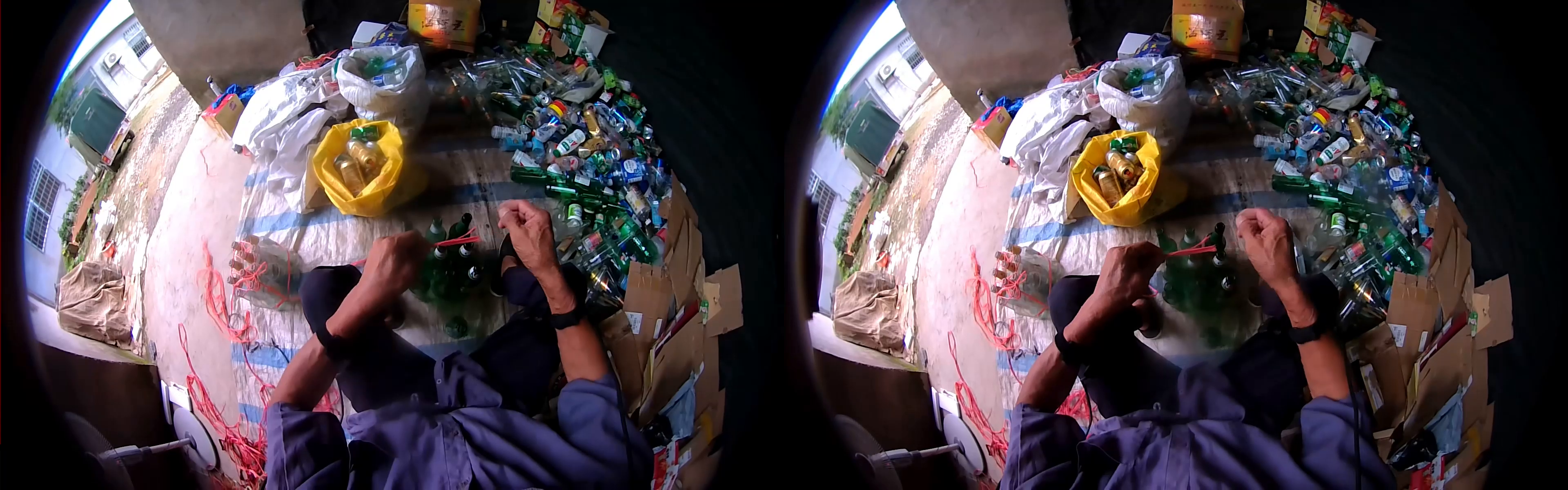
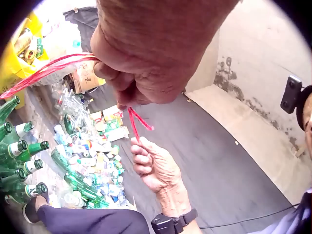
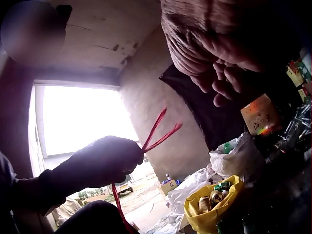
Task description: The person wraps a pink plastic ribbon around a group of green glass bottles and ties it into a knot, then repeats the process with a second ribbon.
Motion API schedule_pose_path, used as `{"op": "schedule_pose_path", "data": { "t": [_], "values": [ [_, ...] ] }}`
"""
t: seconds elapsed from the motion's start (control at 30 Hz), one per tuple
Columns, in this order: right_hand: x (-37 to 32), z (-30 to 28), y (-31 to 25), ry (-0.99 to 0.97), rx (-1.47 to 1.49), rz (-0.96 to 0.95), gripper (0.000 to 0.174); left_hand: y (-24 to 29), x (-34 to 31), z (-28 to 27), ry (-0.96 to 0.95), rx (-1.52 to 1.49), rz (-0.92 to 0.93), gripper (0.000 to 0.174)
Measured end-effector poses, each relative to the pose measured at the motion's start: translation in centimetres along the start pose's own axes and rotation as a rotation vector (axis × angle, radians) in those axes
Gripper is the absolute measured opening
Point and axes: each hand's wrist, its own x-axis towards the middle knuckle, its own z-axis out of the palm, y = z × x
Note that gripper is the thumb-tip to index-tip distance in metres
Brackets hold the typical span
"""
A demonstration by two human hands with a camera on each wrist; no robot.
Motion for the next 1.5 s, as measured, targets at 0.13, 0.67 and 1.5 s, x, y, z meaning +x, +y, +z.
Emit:
{"op": "schedule_pose_path", "data": {
  "t": [0.13,0.67,1.5],
  "values": [
    [-0.8,0.4,-6.2,0.12,-0.254,-0.377,0.021,0.0,0.1,0.5,-0.018,0.031,0.094,0.016],
    [-4.9,3.0,-4.3,-0.357,-0.189,-0.385,0.01,2.4,-1.2,0.2,-0.268,-0.253,0.024,0.019],
    [-8.6,7.7,-0.3,-0.084,-0.002,-0.144,0.007,0.5,-3.4,4.2,-0.073,-1.251,-0.461,0.027]
  ]
}}
